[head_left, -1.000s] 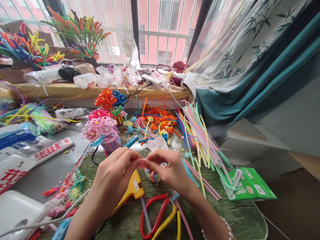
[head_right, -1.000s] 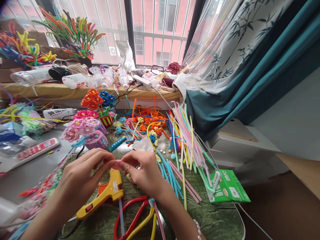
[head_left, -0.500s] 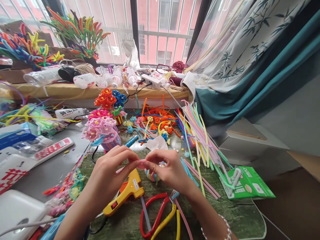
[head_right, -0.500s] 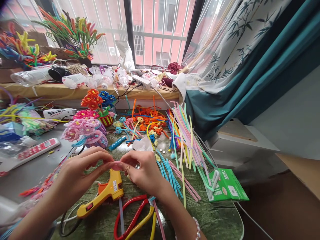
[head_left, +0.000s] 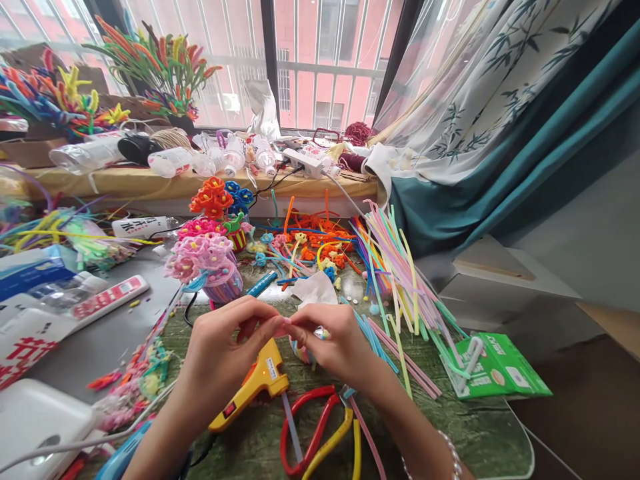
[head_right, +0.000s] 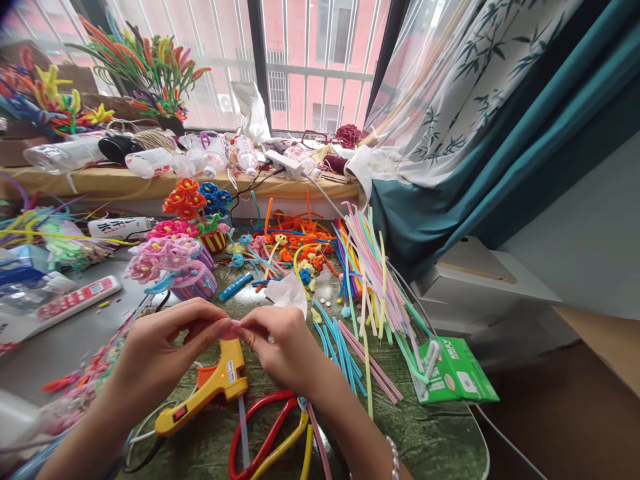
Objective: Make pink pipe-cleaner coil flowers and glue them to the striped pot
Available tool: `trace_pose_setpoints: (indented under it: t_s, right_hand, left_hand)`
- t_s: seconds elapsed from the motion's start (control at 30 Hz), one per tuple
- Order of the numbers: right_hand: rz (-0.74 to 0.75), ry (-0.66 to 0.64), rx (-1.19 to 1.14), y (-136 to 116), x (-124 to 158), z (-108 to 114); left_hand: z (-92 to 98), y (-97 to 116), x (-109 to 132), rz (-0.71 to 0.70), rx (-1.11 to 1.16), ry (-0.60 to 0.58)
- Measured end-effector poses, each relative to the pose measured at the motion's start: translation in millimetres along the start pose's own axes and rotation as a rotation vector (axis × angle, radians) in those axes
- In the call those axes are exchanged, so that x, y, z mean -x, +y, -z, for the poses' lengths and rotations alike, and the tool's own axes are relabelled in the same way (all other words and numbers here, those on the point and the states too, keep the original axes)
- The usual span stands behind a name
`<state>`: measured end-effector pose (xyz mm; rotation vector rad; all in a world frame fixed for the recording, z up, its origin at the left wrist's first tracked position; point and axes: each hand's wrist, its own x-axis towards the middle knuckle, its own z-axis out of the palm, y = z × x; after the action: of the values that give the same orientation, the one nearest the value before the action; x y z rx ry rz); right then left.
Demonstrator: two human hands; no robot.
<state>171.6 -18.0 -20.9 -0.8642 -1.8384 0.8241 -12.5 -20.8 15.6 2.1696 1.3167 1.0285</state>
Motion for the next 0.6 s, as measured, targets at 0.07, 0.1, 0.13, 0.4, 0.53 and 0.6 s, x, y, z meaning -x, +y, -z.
trace_pose_setpoints:
  t_s: [0.07,0.1,0.13,0.4,0.53,0.6]
  right_hand:
    - [0.014,-0.006,0.007,0,0,0]
    - [0.014,-0.007,-0.007,0,0,0]
    - [0.003,-0.007,-0.036,-1,-1,0]
    - [-0.34,-0.007,-0.451,-3,-1,2]
    - [-0.346,-0.014,-0.491,-2,-1,0]
    - [-0.355,-0.008,-0.507,-1,-2,0]
  left_hand:
    - [-1.2,-1,0,0.023,0.022,-0.001]
    - [-1.3,-1,0,0.04,0.034,-0.003]
    - [-1.1,-2,0,0.061,0.046,-0.01]
    - [8.6,-5,3,0.132,0.074,0.013]
    - [7.9,-6,9,0.155,0.111,0.02]
    - [6.2,-5,10,0.192,0.152,0.03]
